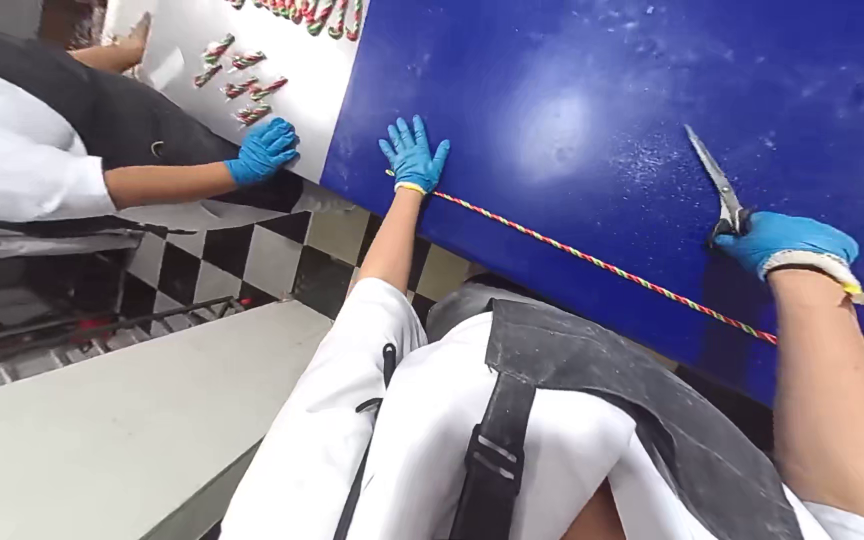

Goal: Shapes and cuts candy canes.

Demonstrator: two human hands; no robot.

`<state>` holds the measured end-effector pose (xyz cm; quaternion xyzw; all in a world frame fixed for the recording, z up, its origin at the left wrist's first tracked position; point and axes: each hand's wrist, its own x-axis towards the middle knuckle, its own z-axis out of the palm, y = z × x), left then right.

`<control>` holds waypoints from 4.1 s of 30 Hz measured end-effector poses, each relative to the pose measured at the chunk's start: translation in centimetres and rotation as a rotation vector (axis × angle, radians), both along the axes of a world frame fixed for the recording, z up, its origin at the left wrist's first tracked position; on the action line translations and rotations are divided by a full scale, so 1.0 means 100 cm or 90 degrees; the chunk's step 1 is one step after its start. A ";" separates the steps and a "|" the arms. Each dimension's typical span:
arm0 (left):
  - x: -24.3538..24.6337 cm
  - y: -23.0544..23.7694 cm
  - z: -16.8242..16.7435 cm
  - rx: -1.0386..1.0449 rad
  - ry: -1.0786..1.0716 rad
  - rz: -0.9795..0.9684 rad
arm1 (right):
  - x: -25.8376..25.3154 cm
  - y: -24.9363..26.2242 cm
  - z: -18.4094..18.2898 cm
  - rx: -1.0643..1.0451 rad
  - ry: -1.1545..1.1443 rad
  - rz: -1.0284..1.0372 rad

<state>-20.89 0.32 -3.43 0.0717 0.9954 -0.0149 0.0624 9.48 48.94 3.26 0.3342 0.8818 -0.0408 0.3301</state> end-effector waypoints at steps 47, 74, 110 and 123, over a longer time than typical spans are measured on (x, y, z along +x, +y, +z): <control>0.079 0.039 0.030 0.269 -0.247 -0.713 | 0.041 -0.361 -0.031 -0.836 0.250 -0.436; 0.166 0.148 0.033 0.225 -0.168 -0.678 | 0.127 -0.247 -0.025 -0.786 0.296 -0.529; 0.216 0.276 0.085 0.027 -0.225 -0.634 | 0.311 -0.093 -0.002 -0.923 0.159 -0.511; 0.260 0.300 0.036 0.208 -0.285 -0.762 | 0.219 -0.130 -0.002 -0.766 0.274 -0.629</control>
